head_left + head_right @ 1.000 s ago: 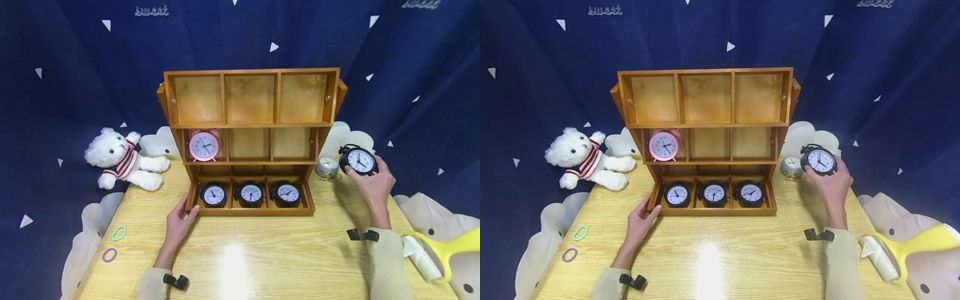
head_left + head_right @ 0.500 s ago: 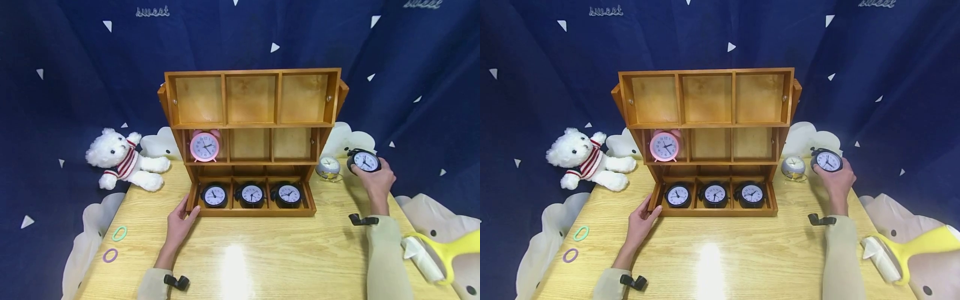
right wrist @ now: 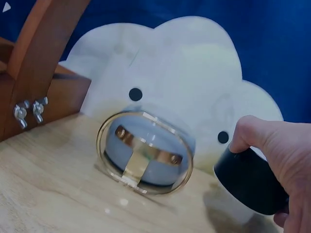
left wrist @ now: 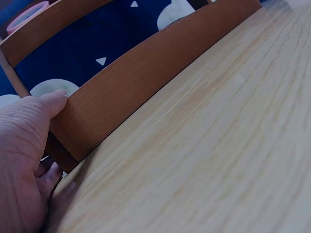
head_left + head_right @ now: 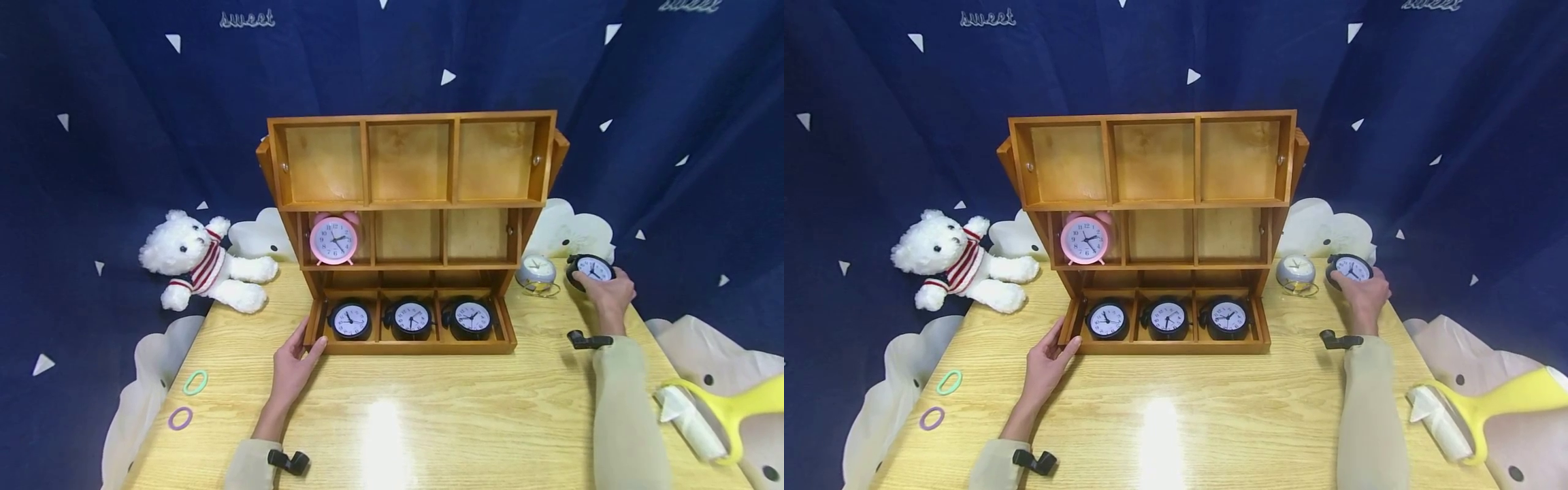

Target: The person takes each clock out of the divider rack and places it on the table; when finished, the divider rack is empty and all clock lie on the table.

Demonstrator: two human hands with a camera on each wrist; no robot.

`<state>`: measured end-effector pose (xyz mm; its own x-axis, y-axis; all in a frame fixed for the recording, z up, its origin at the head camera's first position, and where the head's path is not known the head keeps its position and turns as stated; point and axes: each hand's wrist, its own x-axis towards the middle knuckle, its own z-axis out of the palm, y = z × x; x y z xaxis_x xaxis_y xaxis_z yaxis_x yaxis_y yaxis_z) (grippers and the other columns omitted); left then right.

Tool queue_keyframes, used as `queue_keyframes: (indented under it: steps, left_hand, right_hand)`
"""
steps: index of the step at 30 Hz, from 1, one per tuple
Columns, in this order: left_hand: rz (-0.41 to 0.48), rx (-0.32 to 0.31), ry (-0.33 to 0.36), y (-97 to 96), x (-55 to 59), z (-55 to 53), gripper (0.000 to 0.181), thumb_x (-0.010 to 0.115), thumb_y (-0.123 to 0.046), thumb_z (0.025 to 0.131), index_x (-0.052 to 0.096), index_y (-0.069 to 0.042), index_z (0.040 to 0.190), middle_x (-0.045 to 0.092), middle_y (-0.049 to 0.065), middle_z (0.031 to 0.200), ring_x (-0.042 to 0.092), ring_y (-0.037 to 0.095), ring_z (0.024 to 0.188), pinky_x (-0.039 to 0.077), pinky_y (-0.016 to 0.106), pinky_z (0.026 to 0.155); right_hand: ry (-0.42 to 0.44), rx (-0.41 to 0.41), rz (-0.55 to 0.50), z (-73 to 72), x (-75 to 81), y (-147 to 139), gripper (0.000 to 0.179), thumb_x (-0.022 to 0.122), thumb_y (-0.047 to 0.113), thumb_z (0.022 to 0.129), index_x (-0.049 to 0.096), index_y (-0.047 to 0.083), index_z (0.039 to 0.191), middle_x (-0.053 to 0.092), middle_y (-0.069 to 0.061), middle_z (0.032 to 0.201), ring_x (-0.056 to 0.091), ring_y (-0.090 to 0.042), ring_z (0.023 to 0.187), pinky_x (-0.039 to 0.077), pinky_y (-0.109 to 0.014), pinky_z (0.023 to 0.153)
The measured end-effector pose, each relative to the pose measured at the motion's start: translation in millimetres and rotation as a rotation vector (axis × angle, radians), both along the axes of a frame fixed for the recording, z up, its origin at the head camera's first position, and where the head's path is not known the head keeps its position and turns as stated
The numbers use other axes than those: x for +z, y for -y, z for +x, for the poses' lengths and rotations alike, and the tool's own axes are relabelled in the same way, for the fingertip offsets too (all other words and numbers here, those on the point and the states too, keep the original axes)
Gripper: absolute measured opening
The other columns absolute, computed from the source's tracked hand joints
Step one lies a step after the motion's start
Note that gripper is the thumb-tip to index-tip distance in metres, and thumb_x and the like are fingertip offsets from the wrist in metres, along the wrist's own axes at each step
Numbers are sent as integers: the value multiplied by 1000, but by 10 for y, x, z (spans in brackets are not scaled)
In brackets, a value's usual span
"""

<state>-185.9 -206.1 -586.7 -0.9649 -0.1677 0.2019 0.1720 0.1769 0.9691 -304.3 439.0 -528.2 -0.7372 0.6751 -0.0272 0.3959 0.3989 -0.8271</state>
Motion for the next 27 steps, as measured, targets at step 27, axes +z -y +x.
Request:
queue_keyframes:
  steps: [27]
  left_hand:
    - [-27,-3,13,12,12,12,66,80,-17,95,52,-6,154,52,16,155,55,30,136,45,14,105]
  right_hand:
    - [-142,-37,3,-47,-392,5,103,79,45,88,25,3,165,33,-24,166,31,-38,153,25,-42,128]
